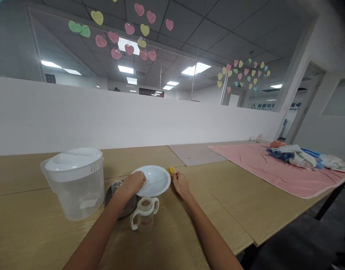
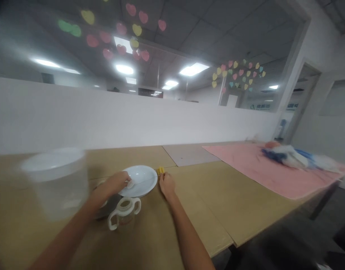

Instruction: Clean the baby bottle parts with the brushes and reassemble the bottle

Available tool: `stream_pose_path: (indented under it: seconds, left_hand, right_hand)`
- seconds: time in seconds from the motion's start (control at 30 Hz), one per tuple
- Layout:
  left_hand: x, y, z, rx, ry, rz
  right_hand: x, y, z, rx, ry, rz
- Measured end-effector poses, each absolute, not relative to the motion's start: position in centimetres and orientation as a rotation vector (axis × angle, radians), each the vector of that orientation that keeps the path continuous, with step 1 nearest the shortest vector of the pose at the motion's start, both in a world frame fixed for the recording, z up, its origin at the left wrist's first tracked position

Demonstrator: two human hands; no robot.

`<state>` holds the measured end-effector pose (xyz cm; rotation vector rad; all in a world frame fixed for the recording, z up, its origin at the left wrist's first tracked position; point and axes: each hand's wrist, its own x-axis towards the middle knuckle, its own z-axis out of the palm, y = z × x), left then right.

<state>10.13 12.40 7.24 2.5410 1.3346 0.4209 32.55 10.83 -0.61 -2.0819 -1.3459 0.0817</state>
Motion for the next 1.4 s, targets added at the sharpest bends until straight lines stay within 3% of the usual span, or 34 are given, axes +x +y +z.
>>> stream_pose_path:
  seconds: [0.33,0.57,0.87,1.1,1.4]
  left_hand:
    - [11.2,13.5,5.4,2.630,1.299,0.276]
    - [11.4,15.3,3.7,2.614,1.191,0.356]
    - [10.6,14.3,7.0,2.484,1.187,0.768]
    - [9.3,9.8,8.4,1.842,0.899,1.577]
    - [6.4,5.2,4.6,1.650,0.885,1.622]
  right_hand:
    - [31.8,11.1,-1.3,-1.964,-1.422,-0.104]
    - [32.2,11.3,-1.8,-2.038,-1.416,-0.113]
    - [31.6,11.2,-1.6,-2.193,-1.548,-0.139]
    - [31.3,10.9,-1.6,-2.240,-1.738,-0.234]
    - [30.7,10.5,-1.5,-2.254,-1.844,-0.220]
